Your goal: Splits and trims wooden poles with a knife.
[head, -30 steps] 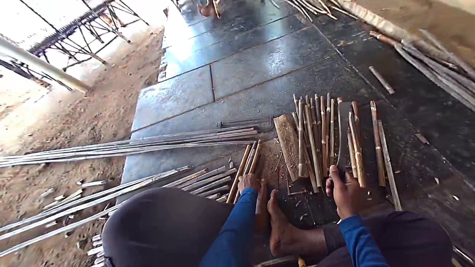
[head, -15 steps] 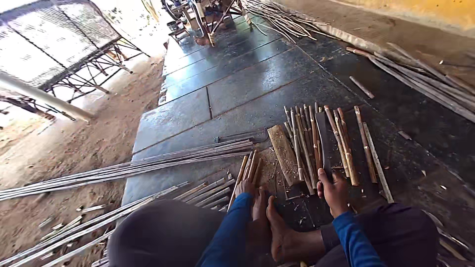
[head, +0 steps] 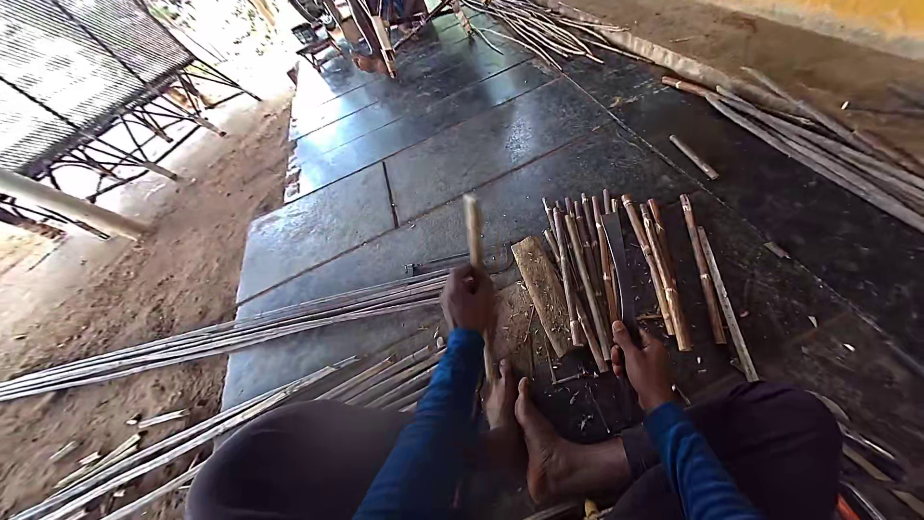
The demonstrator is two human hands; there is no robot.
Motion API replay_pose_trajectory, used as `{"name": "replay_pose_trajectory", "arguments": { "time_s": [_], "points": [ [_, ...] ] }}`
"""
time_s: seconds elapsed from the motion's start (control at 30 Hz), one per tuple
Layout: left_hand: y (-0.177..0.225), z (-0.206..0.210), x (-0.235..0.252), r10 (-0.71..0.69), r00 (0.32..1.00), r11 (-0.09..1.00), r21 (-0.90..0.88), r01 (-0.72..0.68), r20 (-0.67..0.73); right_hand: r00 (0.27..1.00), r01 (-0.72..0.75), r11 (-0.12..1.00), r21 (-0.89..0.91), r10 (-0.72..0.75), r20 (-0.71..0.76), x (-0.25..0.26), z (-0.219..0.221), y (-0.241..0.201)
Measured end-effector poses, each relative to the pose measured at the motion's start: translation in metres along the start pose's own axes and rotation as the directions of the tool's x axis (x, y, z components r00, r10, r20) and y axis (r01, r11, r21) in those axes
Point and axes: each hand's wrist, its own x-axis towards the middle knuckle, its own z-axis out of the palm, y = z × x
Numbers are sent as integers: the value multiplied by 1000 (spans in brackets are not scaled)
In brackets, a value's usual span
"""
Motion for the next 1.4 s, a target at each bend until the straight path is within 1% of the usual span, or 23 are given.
{"name": "replay_pose_trajectory", "arguments": {
  "time_s": [0.07, 0.13, 0.2, 0.3, 0.37, 0.43, 0.5, 0.57, 0.63, 0.7, 0.77, 0.83, 0.9, 0.93, 1.0, 1.03, 1.07, 1.13, 1.17, 1.2, 1.27, 1.33, 1.4],
  "points": [
    [44, -29, 16, 125, 986, 959, -241, -148, -110, 1000, 22, 999, 26, -22, 3, -2, 0, 1],
    [67, -39, 16, 208, 956, 864, -420, -278, -206, 999, 49, 999, 7, -49, 18, -4, 0, 3],
    [68, -32, 6, 212, 960, 825, -492, -277, -185, 998, 41, 999, -1, -41, 37, -6, -1, 4],
    [55, -23, -9, 192, 980, 862, -468, -194, -52, 993, 27, 999, 32, -31, 115, -9, -4, 12],
    [75, -42, -7, 212, 976, 855, -475, -210, -50, 986, 25, 999, 28, -30, 164, -10, -7, 16],
    [99, -73, -4, 281, 952, 829, -470, -303, -117, 984, -30, 997, 67, 18, 179, -17, -6, 14],
    [113, -98, 1, 365, 912, 818, -404, -410, -187, 975, -123, 988, 90, 103, 198, -19, -1, 6],
    [105, -110, -4, 470, 859, 804, -304, -511, -202, 967, -133, 991, -16, 133, 218, -22, 6, -1],
    [95, -124, -17, 535, 821, 779, -259, -571, -200, 969, -26, 997, -73, 43, 244, -42, 13, -16],
    [96, -140, -28, 590, 775, 743, -223, -631, -226, 943, 175, 985, -10, -165, 288, -66, 23, -32],
    [88, -146, -50, 590, 798, 764, -236, -600, -122, 913, 316, 948, -27, -296, 280, -92, 37, -26],
    [70, -141, -69, 561, 828, 810, -213, -547, 8, 933, 283, 950, -132, -241, 267, -96, 61, -4],
    [65, -144, -79, 588, 808, 802, -130, -583, 6, 938, 231, 929, -291, -133, 319, -94, 75, 3],
    [68, -148, -80, 618, 786, 784, -68, -617, -8, 927, 273, 909, -316, -161, 338, -99, 77, -2],
    [66, -148, -86, 643, 763, 766, 14, -643, -65, 849, 485, 823, -295, -362, 386, -114, 78, -16],
    [62, -146, -94, 647, 757, 762, 35, -647, -96, 819, 541, 783, -308, -407, 404, -121, 80, -16],
    [60, -143, -101, 660, 742, 750, 47, -659, -118, 825, 530, 771, -354, -372, 426, -123, 85, -7],
    [61, -136, -111, 684, 712, 724, 30, -689, -157, 872, 371, 816, -444, -141, 470, -109, 92, 16],
    [63, -134, -114, 687, 707, 719, 13, -695, -167, 875, 340, 826, -450, -102, 474, -102, 93, 20],
    [63, -134, -114, 686, 708, 718, -4, -696, -170, 859, 377, 820, -431, -135, 494, -100, 96, 14],
    [60, -130, -114, 682, 703, 715, -23, -699, -202, 786, 541, 758, -365, -301, 540, -96, 97, 1],
    [58, -134, -124, 687, 701, 708, -40, -705, -189, 814, 456, 798, -393, -195, 548, -100, 97, 16],
    [61, -129, -122, 687, 697, 699, -76, -711, -204, 834, 433, 815, -384, -202, 513, -90, 96, 21]
  ]
}}
